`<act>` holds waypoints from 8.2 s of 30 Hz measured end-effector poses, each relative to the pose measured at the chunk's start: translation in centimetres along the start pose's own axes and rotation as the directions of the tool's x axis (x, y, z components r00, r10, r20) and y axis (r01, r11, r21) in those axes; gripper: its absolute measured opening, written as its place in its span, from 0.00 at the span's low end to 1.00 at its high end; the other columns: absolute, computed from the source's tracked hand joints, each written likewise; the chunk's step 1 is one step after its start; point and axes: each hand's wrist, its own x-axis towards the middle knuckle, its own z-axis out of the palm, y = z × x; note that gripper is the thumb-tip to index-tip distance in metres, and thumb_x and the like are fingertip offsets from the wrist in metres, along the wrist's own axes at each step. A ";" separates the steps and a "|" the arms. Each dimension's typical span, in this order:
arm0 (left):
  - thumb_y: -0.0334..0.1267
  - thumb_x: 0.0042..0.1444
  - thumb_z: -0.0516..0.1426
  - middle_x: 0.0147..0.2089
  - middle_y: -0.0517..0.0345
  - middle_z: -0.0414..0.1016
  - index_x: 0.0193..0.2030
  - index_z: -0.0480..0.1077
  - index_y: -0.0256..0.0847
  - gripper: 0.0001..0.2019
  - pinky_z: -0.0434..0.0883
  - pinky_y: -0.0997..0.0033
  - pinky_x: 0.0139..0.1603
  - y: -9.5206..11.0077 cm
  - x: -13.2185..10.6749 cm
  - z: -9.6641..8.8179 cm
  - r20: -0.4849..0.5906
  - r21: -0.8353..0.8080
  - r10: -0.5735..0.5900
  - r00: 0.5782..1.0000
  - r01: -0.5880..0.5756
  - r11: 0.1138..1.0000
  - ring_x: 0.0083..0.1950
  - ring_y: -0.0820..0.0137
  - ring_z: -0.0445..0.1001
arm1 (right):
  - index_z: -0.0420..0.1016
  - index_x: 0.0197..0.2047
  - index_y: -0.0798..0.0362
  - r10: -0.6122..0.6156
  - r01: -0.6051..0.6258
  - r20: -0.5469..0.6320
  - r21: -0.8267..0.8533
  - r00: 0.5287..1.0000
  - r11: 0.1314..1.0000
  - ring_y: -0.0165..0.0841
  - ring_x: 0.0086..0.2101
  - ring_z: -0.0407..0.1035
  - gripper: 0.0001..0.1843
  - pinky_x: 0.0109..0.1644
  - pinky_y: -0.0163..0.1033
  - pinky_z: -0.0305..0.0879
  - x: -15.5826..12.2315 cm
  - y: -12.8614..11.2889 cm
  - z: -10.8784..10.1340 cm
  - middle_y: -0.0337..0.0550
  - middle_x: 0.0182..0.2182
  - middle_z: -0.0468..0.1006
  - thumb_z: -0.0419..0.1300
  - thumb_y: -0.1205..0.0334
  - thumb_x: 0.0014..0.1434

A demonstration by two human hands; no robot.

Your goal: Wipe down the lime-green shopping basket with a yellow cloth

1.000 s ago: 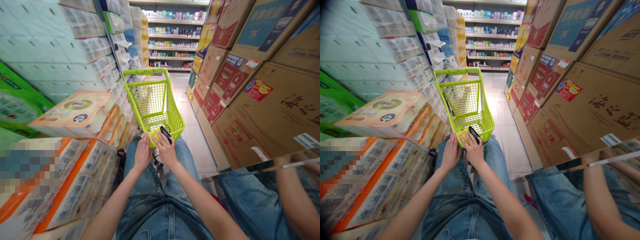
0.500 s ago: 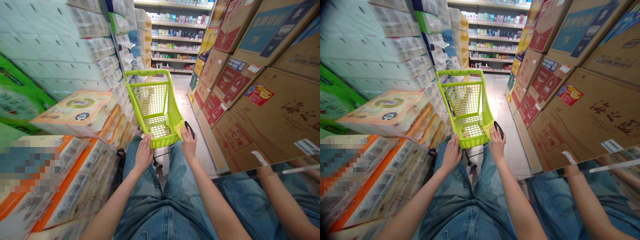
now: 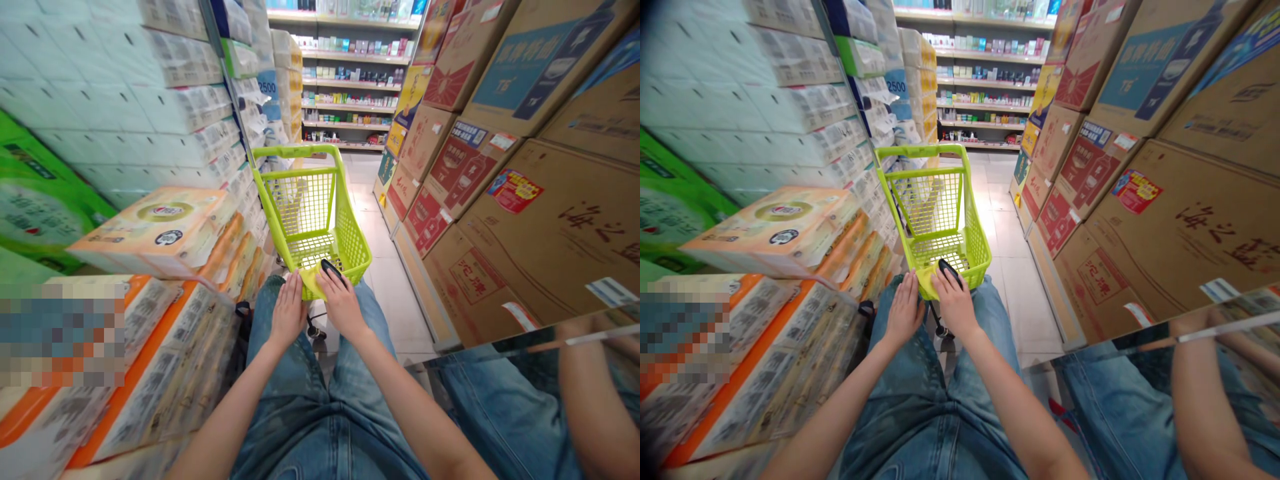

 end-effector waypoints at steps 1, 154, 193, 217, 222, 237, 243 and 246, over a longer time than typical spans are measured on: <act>0.30 0.64 0.47 0.76 0.39 0.46 0.75 0.32 0.33 0.37 0.56 0.48 0.72 0.1 0.0 0.0 -0.004 0.001 0.000 1.000 0.000 1.000 0.77 0.56 0.43 | 0.65 0.65 0.51 -0.036 0.036 0.014 -0.010 0.999 0.999 0.38 0.66 0.54 0.26 0.67 0.48 0.48 0.1 0.6 -0.8 0.45 0.67 0.64 0.50 0.71 0.64; 0.28 0.61 0.48 0.76 0.39 0.45 0.75 0.33 0.35 0.39 0.55 0.48 0.73 0.8 0.2 0.0 -0.018 -0.060 -0.053 0.998 0.052 0.997 0.77 0.57 0.43 | 0.52 0.72 0.60 0.022 -0.020 -0.017 0.105 1.000 0.994 0.37 0.70 0.45 0.40 0.73 0.51 0.45 0.7 -2.0 2.9 0.52 0.70 0.55 0.46 0.79 0.55; 0.27 0.60 0.49 0.76 0.40 0.46 0.75 0.33 0.35 0.40 0.57 0.46 0.72 1.5 0.3 0.3 -0.047 -0.056 -0.072 0.996 0.070 0.996 0.76 0.55 0.45 | 0.64 0.67 0.59 0.253 -0.255 -0.128 -0.002 0.959 0.967 0.39 0.68 0.52 0.38 0.72 0.53 0.49 0.0 7.6 -0.3 0.54 0.66 0.64 0.46 0.82 0.53; 0.28 0.61 0.49 0.76 0.40 0.44 0.75 0.33 0.35 0.39 0.55 0.46 0.72 1.4 0.2 0.6 -0.054 -0.063 -0.077 0.996 0.074 0.995 0.76 0.55 0.44 | 0.56 0.70 0.60 0.278 -0.267 -0.095 0.119 0.956 0.956 0.39 0.70 0.47 0.41 0.73 0.57 0.40 0.1 2.7 1.8 0.53 0.70 0.56 0.44 0.82 0.53; 0.29 0.61 0.49 0.76 0.37 0.44 0.75 0.32 0.34 0.40 0.56 0.47 0.72 1.1 0.1 0.6 -0.032 -0.041 -0.082 0.996 0.081 0.996 0.76 0.55 0.44 | 0.56 0.71 0.61 0.133 -0.127 -0.022 0.183 0.991 0.975 0.38 0.70 0.48 0.39 0.74 0.55 0.41 1.5 -3.7 3.5 0.52 0.70 0.57 0.45 0.80 0.55; 0.27 0.60 0.49 0.76 0.38 0.45 0.75 0.30 0.33 0.41 0.55 0.49 0.73 1.4 0.3 0.3 -0.024 0.001 -0.071 0.997 0.071 0.997 0.77 0.56 0.43 | 0.61 0.68 0.61 0.304 -0.271 -0.211 0.170 0.929 0.947 0.39 0.69 0.50 0.42 0.73 0.57 0.46 0.2 5.2 1.9 0.55 0.67 0.62 0.45 0.83 0.49; 0.28 0.60 0.50 0.76 0.38 0.44 0.75 0.31 0.33 0.41 0.55 0.48 0.73 0.8 0.1 0.0 0.003 0.009 -0.050 0.999 0.050 0.999 0.77 0.56 0.42 | 0.57 0.70 0.62 0.108 -0.080 -0.119 0.224 0.987 0.971 0.40 0.69 0.49 0.42 0.73 0.54 0.48 1.3 -3.6 4.6 0.53 0.69 0.59 0.46 0.81 0.51; 0.28 0.60 0.49 0.76 0.39 0.45 0.75 0.31 0.33 0.40 0.55 0.49 0.73 0.7 0.1 0.1 0.010 0.024 -0.044 0.999 0.044 0.999 0.77 0.57 0.43 | 0.58 0.70 0.58 0.024 -0.002 -0.103 0.214 0.994 0.977 0.36 0.69 0.50 0.42 0.73 0.52 0.50 0.7 -0.9 3.5 0.51 0.68 0.61 0.46 0.81 0.51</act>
